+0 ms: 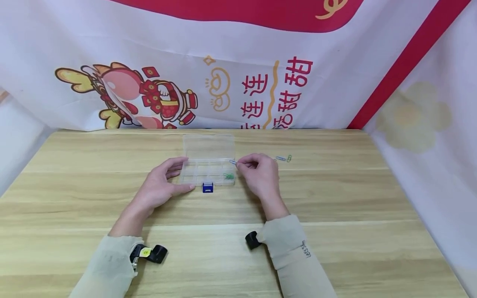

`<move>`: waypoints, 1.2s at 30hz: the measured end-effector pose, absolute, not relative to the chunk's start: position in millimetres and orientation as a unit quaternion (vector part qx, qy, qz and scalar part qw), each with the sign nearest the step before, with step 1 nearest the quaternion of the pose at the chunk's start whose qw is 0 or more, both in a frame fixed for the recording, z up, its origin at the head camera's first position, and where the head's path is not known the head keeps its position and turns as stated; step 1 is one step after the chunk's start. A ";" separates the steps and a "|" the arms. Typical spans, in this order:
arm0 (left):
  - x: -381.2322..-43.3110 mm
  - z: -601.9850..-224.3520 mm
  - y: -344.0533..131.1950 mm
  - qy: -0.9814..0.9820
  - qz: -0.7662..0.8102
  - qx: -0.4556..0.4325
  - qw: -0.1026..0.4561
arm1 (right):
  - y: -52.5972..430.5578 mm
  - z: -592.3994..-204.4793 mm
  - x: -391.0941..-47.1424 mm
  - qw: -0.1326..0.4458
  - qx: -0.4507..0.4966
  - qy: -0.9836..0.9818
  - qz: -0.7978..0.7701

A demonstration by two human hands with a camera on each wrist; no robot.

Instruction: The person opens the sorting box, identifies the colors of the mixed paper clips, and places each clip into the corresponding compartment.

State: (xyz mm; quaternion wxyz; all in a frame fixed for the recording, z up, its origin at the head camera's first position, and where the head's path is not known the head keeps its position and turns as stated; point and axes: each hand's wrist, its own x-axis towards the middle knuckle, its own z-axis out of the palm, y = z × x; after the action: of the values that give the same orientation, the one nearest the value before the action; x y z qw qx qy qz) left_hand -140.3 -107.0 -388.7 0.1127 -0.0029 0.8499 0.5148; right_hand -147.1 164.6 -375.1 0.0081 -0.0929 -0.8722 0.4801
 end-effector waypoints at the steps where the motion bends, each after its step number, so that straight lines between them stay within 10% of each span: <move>1: -140.7 -388.5 -106.4 0.850 0.515 -0.002 0.112 | 164.8 -376.0 -147.0 0.007 -0.094 -0.872 0.481; 36: -138.1 -386.0 -106.1 0.847 0.520 -0.017 0.113 | 156.0 -381.2 -147.3 -0.012 -0.096 -0.872 0.480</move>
State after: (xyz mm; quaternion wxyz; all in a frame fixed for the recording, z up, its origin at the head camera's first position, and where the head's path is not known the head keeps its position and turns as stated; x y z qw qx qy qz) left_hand -138.1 -106.1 -386.0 0.1128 -0.0173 0.8465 0.5200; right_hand -147.3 156.0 -381.2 -0.0119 -0.0958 -0.8722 0.4796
